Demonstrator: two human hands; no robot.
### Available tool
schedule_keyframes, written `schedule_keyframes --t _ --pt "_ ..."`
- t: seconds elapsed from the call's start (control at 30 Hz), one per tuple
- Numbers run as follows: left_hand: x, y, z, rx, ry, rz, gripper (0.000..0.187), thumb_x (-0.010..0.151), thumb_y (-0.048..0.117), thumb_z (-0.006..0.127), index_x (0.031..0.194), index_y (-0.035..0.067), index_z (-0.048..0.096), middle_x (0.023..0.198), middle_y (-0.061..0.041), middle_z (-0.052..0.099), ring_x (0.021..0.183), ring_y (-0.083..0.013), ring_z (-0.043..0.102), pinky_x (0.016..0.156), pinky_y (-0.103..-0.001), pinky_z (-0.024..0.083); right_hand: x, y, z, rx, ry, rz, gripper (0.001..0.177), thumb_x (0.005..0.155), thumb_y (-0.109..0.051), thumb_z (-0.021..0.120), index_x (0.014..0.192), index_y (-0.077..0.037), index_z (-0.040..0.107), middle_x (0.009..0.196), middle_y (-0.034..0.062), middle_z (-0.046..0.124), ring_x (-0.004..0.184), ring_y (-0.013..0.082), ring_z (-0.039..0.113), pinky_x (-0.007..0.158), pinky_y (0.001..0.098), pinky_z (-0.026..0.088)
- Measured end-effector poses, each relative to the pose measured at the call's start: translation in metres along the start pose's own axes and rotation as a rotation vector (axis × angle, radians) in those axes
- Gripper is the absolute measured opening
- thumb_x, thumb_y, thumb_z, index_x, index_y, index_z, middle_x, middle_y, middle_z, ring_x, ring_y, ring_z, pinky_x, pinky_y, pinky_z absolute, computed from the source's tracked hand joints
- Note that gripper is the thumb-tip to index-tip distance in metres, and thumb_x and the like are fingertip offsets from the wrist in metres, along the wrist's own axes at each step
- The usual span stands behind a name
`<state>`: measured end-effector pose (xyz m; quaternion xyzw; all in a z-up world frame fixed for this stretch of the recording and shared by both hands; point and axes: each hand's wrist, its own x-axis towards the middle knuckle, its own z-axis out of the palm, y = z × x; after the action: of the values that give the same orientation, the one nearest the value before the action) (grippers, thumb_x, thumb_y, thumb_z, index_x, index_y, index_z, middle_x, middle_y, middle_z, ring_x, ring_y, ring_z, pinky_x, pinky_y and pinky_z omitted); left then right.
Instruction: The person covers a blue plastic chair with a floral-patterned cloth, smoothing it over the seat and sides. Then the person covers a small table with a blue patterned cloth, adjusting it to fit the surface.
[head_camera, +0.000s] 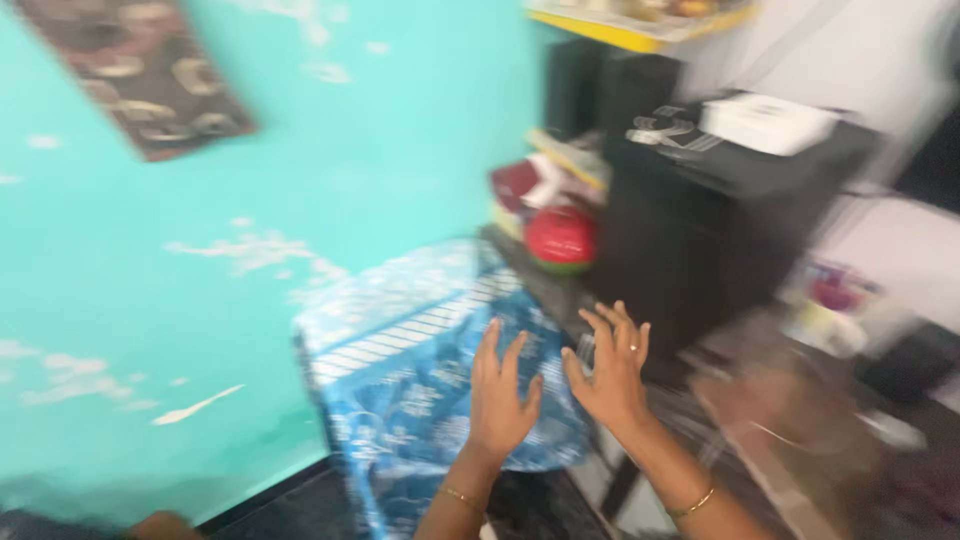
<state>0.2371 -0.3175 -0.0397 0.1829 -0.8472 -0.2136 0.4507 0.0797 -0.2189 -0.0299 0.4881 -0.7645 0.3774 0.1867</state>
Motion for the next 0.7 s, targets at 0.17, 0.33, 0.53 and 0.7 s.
schedule_keyframes --t 0.17,0.33,0.53,0.7 --pt "-0.011 -0.088 -0.065 0.135 0.160 -0.140 0.067 0.083 0.010 0.076 0.144 0.005 0.049 0.159 -0.032 0.031 0.145 -0.0505 0.034 0.116 -0.056 0.032 0.034 -0.046 0.101 0.078 -0.077 -0.096 0.062 0.085 -0.027 0.072 0.140 -0.009 0.051 0.146 0.0199 0.045 0.146 0.0434 0.032 0.119 0.0667 0.016" --pt "-0.014 -0.148 -0.087 0.207 0.145 -0.322 0.068 0.082 0.011 0.078 0.142 0.004 0.048 0.155 -0.032 0.031 0.143 -0.0508 0.033 0.113 -0.056 0.031 0.078 -0.065 0.176 0.157 -0.082 -0.206 0.059 0.085 -0.024 0.070 0.139 -0.006 0.052 0.142 0.0231 0.049 0.139 0.0452 0.040 0.115 0.0584 0.031" --pt "-0.004 -0.220 -0.068 0.337 0.146 -0.407 0.070 0.079 0.012 0.078 0.142 0.005 0.049 0.155 -0.032 0.030 0.143 -0.0512 0.029 0.114 -0.058 0.028 0.126 -0.020 0.288 0.142 -0.192 -0.203 0.058 0.087 -0.027 0.069 0.138 -0.003 0.052 0.140 0.0278 0.050 0.135 0.0471 0.043 0.112 0.0556 0.036" --pt "0.009 -0.281 -0.032 0.509 0.132 -0.596 0.072 0.079 0.016 0.077 0.143 0.007 0.047 0.158 -0.029 0.025 0.148 -0.0501 0.019 0.117 -0.060 0.020 0.165 0.077 0.405 -0.053 -0.292 -0.142 0.070 0.089 -0.043 0.066 0.145 -0.005 0.050 0.142 0.0347 0.046 0.134 0.0489 0.043 0.114 0.0533 0.035"
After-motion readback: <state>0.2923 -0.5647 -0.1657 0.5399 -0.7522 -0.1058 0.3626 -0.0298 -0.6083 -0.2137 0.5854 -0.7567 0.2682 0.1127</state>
